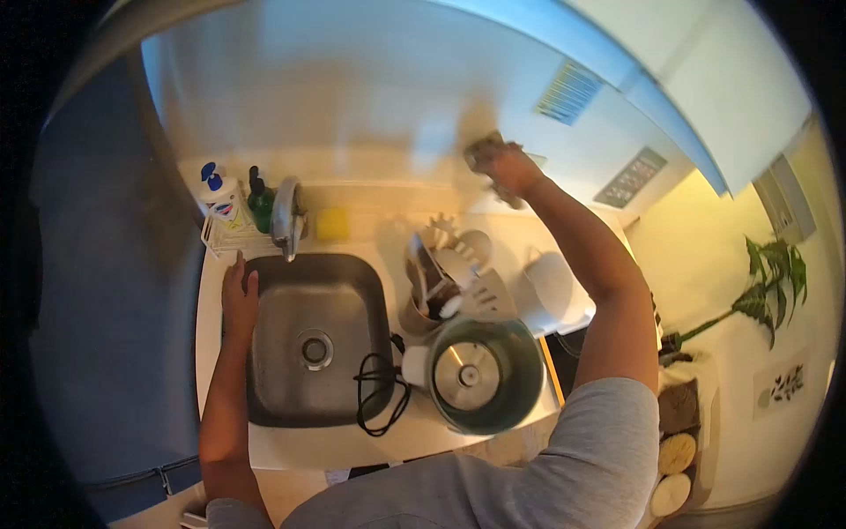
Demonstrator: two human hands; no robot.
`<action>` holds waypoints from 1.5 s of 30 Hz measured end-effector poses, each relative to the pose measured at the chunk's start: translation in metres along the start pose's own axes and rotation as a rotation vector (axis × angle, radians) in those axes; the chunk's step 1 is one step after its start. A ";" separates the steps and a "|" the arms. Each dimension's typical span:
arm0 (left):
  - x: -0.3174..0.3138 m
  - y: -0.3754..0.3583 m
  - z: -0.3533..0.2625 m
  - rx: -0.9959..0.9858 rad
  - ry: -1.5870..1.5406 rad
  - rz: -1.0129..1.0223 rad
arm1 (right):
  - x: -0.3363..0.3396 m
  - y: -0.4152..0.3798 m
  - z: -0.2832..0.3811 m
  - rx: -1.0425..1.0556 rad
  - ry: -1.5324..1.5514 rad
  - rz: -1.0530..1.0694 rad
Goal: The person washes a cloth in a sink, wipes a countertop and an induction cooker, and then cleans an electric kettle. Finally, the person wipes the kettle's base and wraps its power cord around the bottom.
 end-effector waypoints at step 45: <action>-0.105 0.018 -0.022 0.735 -1.000 0.806 | -0.072 0.241 0.354 -0.662 0.981 0.154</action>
Point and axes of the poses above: each hand's wrist, its own y-axis towards the middle knuckle, its own x-axis out of the back of the hand, z = x × y, the point moved 3 cm from there along y, towards the middle knuckle, and after that the axes turned 14 degrees about x, right-handed, at the moved point
